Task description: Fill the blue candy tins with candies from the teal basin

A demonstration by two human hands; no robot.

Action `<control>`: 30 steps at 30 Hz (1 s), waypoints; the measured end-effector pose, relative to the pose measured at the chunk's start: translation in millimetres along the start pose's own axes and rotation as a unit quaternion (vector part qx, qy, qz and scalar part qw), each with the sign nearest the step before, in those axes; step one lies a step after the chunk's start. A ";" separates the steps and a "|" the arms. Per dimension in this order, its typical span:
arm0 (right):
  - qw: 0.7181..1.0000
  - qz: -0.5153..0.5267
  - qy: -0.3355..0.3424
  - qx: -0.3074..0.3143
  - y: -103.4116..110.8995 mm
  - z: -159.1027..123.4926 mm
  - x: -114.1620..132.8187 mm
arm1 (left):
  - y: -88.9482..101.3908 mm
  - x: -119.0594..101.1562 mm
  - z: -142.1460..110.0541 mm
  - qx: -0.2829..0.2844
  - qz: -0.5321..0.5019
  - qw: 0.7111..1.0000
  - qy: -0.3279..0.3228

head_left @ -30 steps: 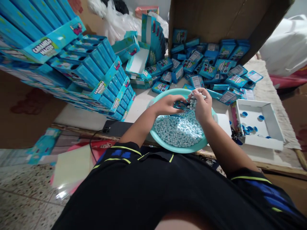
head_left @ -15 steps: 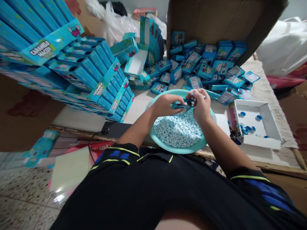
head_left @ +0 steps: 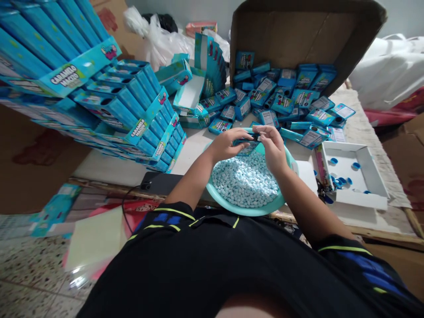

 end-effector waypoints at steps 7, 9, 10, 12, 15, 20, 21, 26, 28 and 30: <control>0.987 -0.154 0.032 0.021 -8.6 -8.6 7.8 | 15.3 8.0 -6.1 -0.052 0.011 0.993 0.105; 0.980 -0.190 0.043 0.036 -11.9 -9.7 9.0 | 18.0 9.2 -7.5 -0.054 0.025 0.991 0.118; 0.976 -0.207 0.049 0.045 -13.9 -10.2 9.3 | 18.5 9.5 -7.7 -0.052 0.028 0.991 0.119; 0.968 -0.235 0.063 0.063 -18.0 -11.1 9.5 | 18.3 10.0 -7.5 -0.046 0.030 0.992 0.117; 0.967 -0.231 0.076 0.073 -19.9 -11.4 8.8 | 17.0 13.3 -7.6 -0.034 0.040 0.990 0.129; 0.981 -0.188 0.051 0.005 -6.9 -5.7 1.4 | 18.4 16.6 -8.9 -0.036 0.051 0.985 0.160; 0.981 -0.186 0.045 -0.015 -3.2 -4.3 -0.4 | 19.2 15.4 -8.6 -0.039 0.049 0.986 0.157; 0.976 -0.203 0.051 -0.065 6.1 -0.1 0.1 | 22.5 13.7 -8.8 -0.047 0.038 0.987 0.152; 0.968 -0.239 0.063 -0.046 2.5 0.2 3.6 | 22.7 14.2 -9.2 -0.044 0.043 0.986 0.155; 0.959 -0.274 0.068 -0.019 -2.8 -0.2 5.7 | 21.6 14.1 -9.2 -0.034 0.050 0.986 0.156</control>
Point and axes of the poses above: each hand's wrist, its own z-axis towards the middle knuckle, its own y-axis out of the back of the hand, x = y × z, the point moved 8 cm from there along z, towards the middle knuckle, and after that the axes turned 10 degrees about -y, right-handed, at the moved point
